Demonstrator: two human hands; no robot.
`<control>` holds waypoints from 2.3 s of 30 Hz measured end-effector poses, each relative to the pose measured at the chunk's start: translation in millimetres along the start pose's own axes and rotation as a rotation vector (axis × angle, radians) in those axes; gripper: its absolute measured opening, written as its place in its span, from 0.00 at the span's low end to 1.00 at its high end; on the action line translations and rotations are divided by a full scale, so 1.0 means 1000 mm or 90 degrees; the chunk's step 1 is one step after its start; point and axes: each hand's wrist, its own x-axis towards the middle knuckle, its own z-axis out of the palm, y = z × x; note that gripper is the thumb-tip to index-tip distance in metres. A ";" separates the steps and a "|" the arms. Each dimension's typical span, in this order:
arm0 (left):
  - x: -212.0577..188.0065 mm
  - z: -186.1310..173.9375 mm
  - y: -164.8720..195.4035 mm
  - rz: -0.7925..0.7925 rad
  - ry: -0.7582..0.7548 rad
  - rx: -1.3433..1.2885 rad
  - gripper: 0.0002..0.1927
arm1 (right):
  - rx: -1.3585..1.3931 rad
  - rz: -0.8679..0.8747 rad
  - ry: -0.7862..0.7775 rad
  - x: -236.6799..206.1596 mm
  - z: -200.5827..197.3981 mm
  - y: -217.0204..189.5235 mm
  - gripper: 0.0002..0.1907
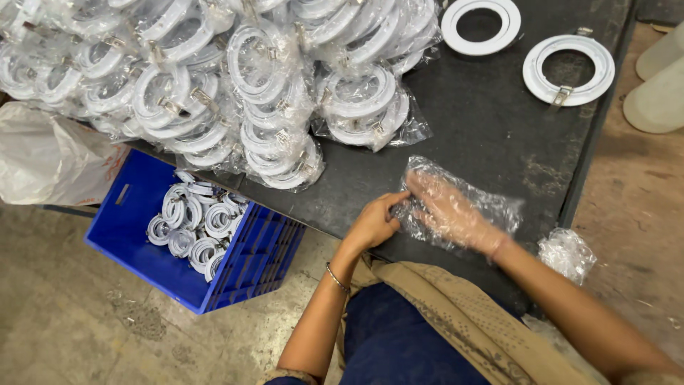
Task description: The person takes coiled LED panel lights from a blue crate and a pile on the workbench, opens a clear plastic bag, and slides each light inside, then sets the bagged light onto a growing stack on the table, repeating the cycle.
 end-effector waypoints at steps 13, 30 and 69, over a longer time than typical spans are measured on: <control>-0.010 -0.049 -0.023 0.015 0.173 0.121 0.35 | -0.021 0.165 -0.013 -0.020 -0.019 0.000 0.52; 0.052 0.016 -0.009 0.161 0.160 0.438 0.42 | -0.149 0.226 -0.050 -0.077 -0.047 -0.001 0.51; 0.056 0.020 -0.022 0.180 0.124 0.457 0.44 | 0.450 0.317 0.162 -0.071 -0.020 -0.046 0.24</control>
